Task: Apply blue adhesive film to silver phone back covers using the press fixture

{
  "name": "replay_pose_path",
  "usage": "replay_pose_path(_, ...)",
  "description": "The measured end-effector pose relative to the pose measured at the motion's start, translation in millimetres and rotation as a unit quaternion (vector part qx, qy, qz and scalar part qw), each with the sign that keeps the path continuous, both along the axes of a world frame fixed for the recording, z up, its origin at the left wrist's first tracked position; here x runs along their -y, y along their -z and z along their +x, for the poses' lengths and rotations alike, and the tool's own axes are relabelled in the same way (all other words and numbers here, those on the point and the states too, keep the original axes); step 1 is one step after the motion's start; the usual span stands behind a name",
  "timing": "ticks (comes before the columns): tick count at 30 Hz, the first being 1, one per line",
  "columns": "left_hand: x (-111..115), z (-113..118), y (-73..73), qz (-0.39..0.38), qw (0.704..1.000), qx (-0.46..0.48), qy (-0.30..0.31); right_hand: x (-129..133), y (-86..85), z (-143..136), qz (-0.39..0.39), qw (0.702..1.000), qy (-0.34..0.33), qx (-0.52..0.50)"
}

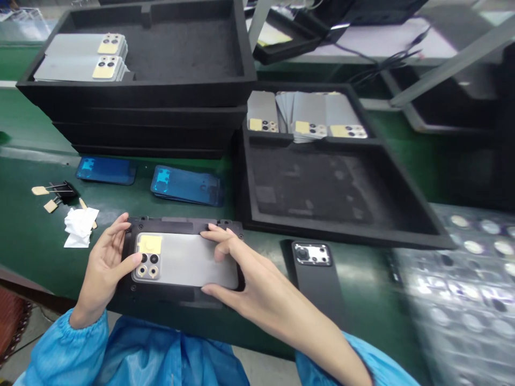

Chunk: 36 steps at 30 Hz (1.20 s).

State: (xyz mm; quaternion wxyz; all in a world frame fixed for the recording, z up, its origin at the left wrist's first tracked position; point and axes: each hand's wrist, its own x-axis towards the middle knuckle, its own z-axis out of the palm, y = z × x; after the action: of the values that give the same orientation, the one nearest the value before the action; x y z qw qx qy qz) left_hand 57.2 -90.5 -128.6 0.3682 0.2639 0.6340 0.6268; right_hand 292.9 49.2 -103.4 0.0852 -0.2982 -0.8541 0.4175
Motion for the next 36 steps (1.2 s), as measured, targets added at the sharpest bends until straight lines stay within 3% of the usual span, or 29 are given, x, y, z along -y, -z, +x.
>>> replay_pose_path(25, -2, -9, -4.0, -0.036, 0.997, -0.024, 0.061, -1, -2.4, -3, -0.003, 1.0, 0.006, 0.0)
replay_pose_path(31, -3, -9, -3.0, -0.042, 0.997, -0.022, 0.062, -1, 6.5, 2, 0.064, 0.995, -0.076, -0.005)
replay_pose_path(36, -3, -7, -5.8, -0.041, 0.997, -0.027, 0.062, 13, 27.2, 5, 0.205, 0.974, -0.09, 0.031)
